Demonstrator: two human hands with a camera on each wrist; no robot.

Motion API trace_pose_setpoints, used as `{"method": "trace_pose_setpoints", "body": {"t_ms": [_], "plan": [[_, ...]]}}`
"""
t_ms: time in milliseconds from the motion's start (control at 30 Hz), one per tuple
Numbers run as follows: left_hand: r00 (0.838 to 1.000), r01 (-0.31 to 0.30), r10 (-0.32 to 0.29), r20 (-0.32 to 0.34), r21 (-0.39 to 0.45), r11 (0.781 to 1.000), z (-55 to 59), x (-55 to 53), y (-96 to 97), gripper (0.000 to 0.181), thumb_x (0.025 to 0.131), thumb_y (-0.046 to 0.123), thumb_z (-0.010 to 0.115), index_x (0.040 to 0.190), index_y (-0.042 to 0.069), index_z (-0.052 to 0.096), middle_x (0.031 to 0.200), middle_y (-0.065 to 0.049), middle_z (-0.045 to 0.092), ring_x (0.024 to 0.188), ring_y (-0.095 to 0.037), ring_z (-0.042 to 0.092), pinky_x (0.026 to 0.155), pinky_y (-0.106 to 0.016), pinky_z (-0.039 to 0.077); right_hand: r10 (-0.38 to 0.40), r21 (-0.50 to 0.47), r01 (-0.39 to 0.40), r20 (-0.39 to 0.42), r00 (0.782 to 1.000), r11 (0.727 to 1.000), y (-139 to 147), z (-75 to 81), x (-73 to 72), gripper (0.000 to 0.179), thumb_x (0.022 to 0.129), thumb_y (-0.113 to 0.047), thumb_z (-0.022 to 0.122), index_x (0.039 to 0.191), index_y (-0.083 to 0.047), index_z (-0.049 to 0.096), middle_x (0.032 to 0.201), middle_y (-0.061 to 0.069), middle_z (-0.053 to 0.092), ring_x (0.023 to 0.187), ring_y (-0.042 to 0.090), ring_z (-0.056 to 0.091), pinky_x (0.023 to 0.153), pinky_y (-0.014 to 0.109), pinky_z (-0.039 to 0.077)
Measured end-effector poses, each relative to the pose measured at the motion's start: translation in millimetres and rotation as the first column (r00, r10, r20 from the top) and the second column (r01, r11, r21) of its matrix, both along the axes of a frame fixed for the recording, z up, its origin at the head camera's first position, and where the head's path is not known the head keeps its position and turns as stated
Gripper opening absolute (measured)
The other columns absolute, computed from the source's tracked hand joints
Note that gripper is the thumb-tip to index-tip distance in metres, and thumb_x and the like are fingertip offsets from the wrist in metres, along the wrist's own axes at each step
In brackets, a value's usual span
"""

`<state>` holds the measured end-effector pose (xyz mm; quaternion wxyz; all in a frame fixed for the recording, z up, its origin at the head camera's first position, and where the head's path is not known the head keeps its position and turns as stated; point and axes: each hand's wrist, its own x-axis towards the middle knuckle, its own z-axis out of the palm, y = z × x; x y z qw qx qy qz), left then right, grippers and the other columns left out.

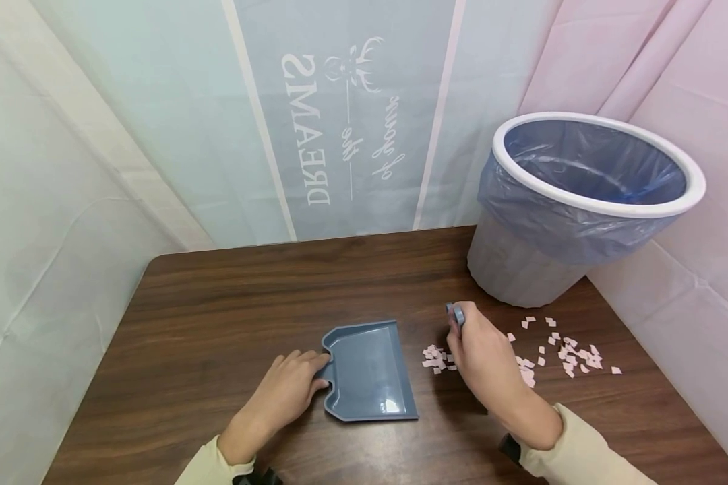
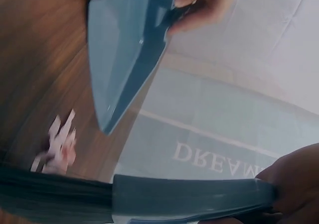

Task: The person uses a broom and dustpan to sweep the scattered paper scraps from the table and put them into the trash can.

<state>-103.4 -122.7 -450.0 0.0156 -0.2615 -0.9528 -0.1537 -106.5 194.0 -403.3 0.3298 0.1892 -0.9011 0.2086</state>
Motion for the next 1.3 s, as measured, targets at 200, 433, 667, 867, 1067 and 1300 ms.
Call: {"method": "trace_pose_setpoints", "body": {"t_ms": [200,433,667,867,1067,1300], "plan": [[1.0,0.002,-0.002,-0.004,0.001,1.0,1.1,0.2,0.7,0.036,0.09,0.02,0.077,0.121,0.004,0.071,0.113,-0.009,0.072,0.098,-0.031,0.065,0.078,-0.051,0.052,0.019,-0.02,-0.02,-0.012,1.0,1.0,-21.4,-5.5,1.2,0.021,0.086,0.008,0.064,0.105,0.004,0.056,0.091,0.014,0.068,0.08,0.027,0.07,0.062,0.043,0.057],[1.0,0.009,-0.009,-0.007,0.005,1.0,2.2,0.6,0.1,0.036,0.09,0.02,0.077,0.121,0.003,0.07,0.113,-0.009,0.072,0.098,-0.031,0.065,0.078,-0.051,0.052,0.05,-0.056,-0.05,-0.003,0.999,0.997,-43.6,-5.2,1.0,0.022,0.085,0.008,0.066,0.104,0.003,0.055,0.087,0.011,0.066,0.076,0.023,0.067,0.06,0.041,0.056],[1.0,0.007,-0.007,-0.002,0.005,1.0,2.4,0.4,-0.7,0.036,0.09,0.019,0.076,0.122,0.003,0.07,0.113,-0.01,0.072,0.098,-0.033,0.066,0.079,-0.052,0.052,0.086,-0.097,-0.08,0.051,0.995,0.992,-61.7,-1.0,-0.1,0.025,0.087,0.008,0.068,0.106,0.003,0.054,0.086,0.008,0.063,0.071,0.015,0.061,0.058,0.033,0.055],[1.0,0.007,-0.007,-0.005,0.008,1.0,2.4,1.1,-0.2,0.036,0.09,0.019,0.077,0.121,0.003,0.07,0.112,-0.01,0.072,0.097,-0.032,0.065,0.079,-0.052,0.051,0.108,-0.115,-0.097,0.093,0.99,0.989,-71.5,1.3,0.8,0.024,0.09,0.006,0.068,0.108,0.002,0.053,0.086,0.006,0.062,0.071,0.013,0.059,0.06,0.031,0.055],[1.0,0.001,-0.001,-0.006,0.008,1.0,2.2,1.0,-0.6,0.036,0.09,0.019,0.077,0.121,0.003,0.07,0.112,-0.009,0.072,0.097,-0.032,0.065,0.079,-0.051,0.051,0.134,-0.133,-0.122,0.09,0.987,0.984,-76.1,4.6,1.3,0.022,0.091,0.005,0.066,0.108,0.001,0.053,0.08,0.003,0.056,0.065,0.01,0.052,0.056,0.025,0.049],[1.0,-0.004,0.004,-0.001,0.01,1.0,1.5,-0.9,0.1,0.036,0.09,0.019,0.077,0.121,0.003,0.07,0.112,-0.01,0.072,0.097,-0.032,0.065,0.079,-0.051,0.051,0.181,-0.211,-0.17,0.038,0.983,0.963,-79.9,3.8,-1.8,0.019,0.091,0.002,0.065,0.106,-0.001,0.054,0.077,0.001,0.055,0.061,0.007,0.048,0.053,0.021,0.044]]}}
